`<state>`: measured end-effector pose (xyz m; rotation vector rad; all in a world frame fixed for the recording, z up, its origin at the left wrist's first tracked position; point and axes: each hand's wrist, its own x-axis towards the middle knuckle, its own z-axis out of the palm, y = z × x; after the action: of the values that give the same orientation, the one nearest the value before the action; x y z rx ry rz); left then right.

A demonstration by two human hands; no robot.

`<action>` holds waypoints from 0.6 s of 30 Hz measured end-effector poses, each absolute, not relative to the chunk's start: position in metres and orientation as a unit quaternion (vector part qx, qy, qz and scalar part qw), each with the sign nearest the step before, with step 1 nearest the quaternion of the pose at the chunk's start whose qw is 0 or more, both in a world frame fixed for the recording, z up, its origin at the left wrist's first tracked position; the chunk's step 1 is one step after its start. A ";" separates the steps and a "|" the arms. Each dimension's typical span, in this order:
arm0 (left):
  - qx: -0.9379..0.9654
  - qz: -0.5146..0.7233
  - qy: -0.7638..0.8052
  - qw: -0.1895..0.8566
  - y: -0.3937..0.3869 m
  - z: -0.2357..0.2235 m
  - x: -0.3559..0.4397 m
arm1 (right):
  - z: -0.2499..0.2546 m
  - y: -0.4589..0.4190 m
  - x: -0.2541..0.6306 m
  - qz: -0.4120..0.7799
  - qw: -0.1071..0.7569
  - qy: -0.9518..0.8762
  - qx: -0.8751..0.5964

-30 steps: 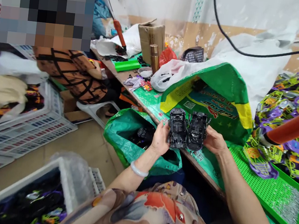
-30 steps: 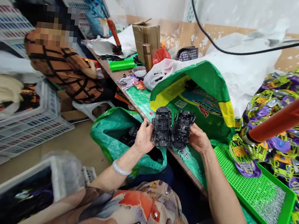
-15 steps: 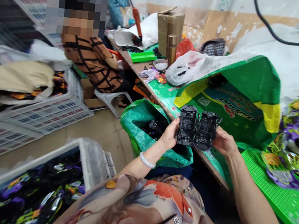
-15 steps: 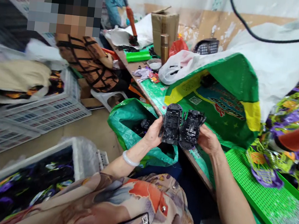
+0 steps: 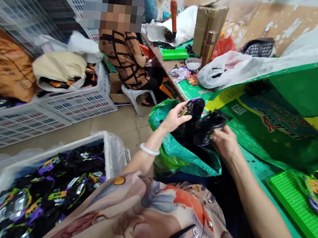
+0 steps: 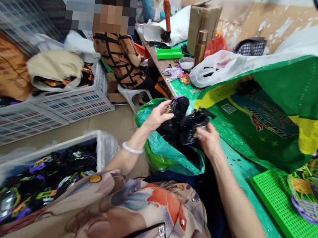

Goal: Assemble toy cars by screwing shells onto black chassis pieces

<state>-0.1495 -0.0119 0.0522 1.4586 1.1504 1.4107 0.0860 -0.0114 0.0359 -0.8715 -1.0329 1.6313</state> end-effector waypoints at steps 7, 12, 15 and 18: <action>0.699 0.246 0.629 0.237 -0.033 0.027 -0.191 | 0.019 -0.026 0.059 0.538 0.278 -0.650 -0.460; 0.762 0.225 0.571 0.209 -0.034 0.041 -0.153 | 0.041 -0.019 0.093 0.549 0.325 -0.609 -0.472; 0.789 0.223 0.516 0.248 -0.031 0.067 -0.122 | 0.064 0.006 0.131 0.532 0.361 -0.576 -0.505; 0.804 0.237 0.456 0.299 -0.021 0.090 -0.095 | 0.088 0.051 0.176 0.483 0.402 -0.533 -0.567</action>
<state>-0.0949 -0.0207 0.0902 2.1352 1.2121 0.6300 0.1764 0.0511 0.0878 -1.4323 -1.3473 1.2209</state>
